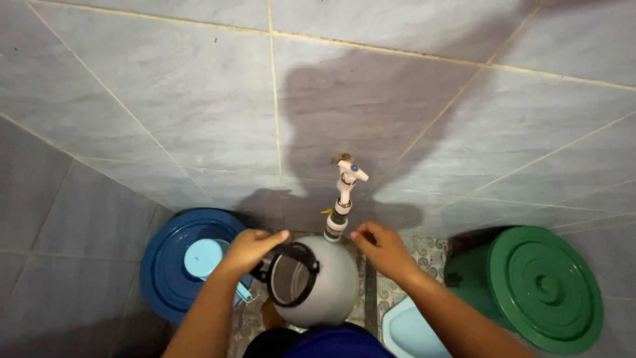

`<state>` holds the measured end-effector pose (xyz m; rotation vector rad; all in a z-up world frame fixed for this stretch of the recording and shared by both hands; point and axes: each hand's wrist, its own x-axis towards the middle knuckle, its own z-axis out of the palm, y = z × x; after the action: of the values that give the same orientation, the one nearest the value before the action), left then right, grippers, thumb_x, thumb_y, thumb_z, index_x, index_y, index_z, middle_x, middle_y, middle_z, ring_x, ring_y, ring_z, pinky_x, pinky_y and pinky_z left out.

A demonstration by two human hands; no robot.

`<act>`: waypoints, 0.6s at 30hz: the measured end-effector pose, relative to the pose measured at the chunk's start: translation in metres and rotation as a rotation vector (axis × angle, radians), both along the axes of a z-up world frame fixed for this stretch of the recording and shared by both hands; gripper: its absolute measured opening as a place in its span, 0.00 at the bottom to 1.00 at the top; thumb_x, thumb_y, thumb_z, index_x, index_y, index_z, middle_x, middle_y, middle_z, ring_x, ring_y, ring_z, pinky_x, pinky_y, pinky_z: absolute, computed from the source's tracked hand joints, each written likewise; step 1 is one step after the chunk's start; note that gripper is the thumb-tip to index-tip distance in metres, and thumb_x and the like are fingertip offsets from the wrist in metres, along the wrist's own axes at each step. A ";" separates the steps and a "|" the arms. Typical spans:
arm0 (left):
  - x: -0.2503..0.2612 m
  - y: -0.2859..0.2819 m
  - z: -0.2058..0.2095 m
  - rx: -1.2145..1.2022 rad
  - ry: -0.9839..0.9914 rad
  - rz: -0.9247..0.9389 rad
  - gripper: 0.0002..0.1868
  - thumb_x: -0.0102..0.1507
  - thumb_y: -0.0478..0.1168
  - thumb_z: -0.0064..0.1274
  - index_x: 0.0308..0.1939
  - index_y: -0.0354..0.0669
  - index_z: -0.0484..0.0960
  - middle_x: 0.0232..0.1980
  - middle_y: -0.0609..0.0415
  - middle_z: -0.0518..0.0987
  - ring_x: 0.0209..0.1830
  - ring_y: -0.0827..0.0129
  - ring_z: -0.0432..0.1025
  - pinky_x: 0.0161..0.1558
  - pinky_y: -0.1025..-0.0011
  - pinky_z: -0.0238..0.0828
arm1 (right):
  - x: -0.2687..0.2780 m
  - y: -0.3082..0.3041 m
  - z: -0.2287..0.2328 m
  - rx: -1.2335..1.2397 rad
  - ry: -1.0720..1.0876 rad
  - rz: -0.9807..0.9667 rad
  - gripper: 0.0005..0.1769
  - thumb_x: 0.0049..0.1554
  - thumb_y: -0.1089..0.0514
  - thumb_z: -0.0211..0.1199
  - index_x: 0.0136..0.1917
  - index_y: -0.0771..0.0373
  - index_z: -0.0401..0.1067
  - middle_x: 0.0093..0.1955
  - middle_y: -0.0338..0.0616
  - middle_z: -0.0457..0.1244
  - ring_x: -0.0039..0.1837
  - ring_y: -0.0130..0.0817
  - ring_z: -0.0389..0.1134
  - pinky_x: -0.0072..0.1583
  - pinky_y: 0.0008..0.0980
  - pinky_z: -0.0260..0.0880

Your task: Filling a kettle with water from a bathroom tap.

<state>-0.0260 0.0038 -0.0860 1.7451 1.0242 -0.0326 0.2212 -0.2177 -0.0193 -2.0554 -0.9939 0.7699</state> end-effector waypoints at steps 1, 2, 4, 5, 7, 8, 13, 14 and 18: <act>-0.011 0.007 -0.018 -0.108 -0.149 0.101 0.35 0.53 0.67 0.63 0.37 0.33 0.88 0.35 0.51 0.87 0.38 0.64 0.81 0.40 0.64 0.74 | 0.001 0.000 0.000 -0.028 0.010 -0.023 0.16 0.58 0.47 0.65 0.46 0.63 0.75 0.33 0.43 0.66 0.36 0.28 0.63 0.41 0.34 0.65; -0.021 0.008 -0.017 -0.110 -0.149 0.105 0.35 0.53 0.67 0.63 0.37 0.33 0.88 0.35 0.51 0.87 0.38 0.64 0.81 0.40 0.64 0.74 | 0.002 0.001 0.000 -0.030 0.009 -0.019 0.16 0.58 0.47 0.65 0.46 0.63 0.75 0.33 0.43 0.66 0.36 0.28 0.63 0.41 0.34 0.65; -0.040 0.013 -0.014 -0.189 -0.093 0.172 0.30 0.56 0.61 0.62 0.29 0.31 0.88 0.23 0.55 0.74 0.25 0.69 0.66 0.28 0.65 0.61 | 0.005 0.003 0.001 -0.062 0.039 0.116 0.22 0.58 0.42 0.66 0.50 0.63 0.77 0.42 0.45 0.72 0.43 0.30 0.72 0.48 0.32 0.72; -0.053 0.016 -0.029 -0.188 -0.097 0.174 0.30 0.56 0.61 0.62 0.29 0.31 0.88 0.23 0.55 0.74 0.25 0.69 0.66 0.28 0.65 0.61 | 0.001 0.004 0.004 -0.061 0.035 0.118 0.22 0.58 0.42 0.66 0.50 0.63 0.77 0.42 0.45 0.72 0.43 0.30 0.72 0.48 0.32 0.72; -0.079 0.023 -0.058 -0.430 -0.217 0.373 0.22 0.57 0.55 0.60 0.26 0.38 0.81 0.21 0.60 0.69 0.21 0.71 0.59 0.25 0.68 0.51 | -0.007 0.006 0.010 -0.166 0.139 0.396 0.38 0.53 0.41 0.73 0.71 0.58 0.68 0.63 0.46 0.66 0.62 0.33 0.68 0.60 0.35 0.68; -0.093 0.025 -0.059 -0.430 -0.218 0.374 0.22 0.57 0.55 0.60 0.26 0.38 0.81 0.21 0.60 0.69 0.21 0.71 0.59 0.25 0.68 0.51 | -0.018 0.008 0.010 -0.167 0.138 0.398 0.38 0.53 0.41 0.73 0.71 0.58 0.68 0.63 0.46 0.66 0.62 0.33 0.68 0.60 0.35 0.68; -0.145 0.015 -0.039 -0.397 -0.300 0.650 0.23 0.61 0.53 0.54 0.18 0.44 0.70 0.17 0.58 0.63 0.19 0.70 0.55 0.26 0.69 0.48 | -0.070 0.023 -0.007 -0.152 0.400 0.254 0.44 0.48 0.39 0.71 0.73 0.55 0.62 0.64 0.48 0.67 0.63 0.42 0.71 0.64 0.43 0.72; -0.149 0.014 -0.047 -0.397 -0.300 0.664 0.23 0.61 0.53 0.54 0.18 0.44 0.70 0.17 0.58 0.63 0.19 0.70 0.55 0.26 0.69 0.48 | -0.076 0.032 0.009 -0.156 0.402 0.267 0.44 0.48 0.39 0.71 0.73 0.55 0.62 0.64 0.48 0.67 0.63 0.42 0.71 0.64 0.43 0.72; -0.156 0.010 -0.074 -0.538 -0.890 0.850 0.26 0.67 0.50 0.46 0.16 0.51 0.59 0.16 0.61 0.56 0.19 0.71 0.51 0.31 0.67 0.53 | -0.098 0.066 0.078 0.074 -0.108 0.413 0.32 0.53 0.43 0.69 0.67 0.55 0.73 0.62 0.48 0.66 0.64 0.45 0.67 0.64 0.44 0.68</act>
<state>-0.1819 0.0134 -0.1601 0.5979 0.8686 0.8483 0.1235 -0.1512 0.0590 -1.8656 -1.5139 0.8188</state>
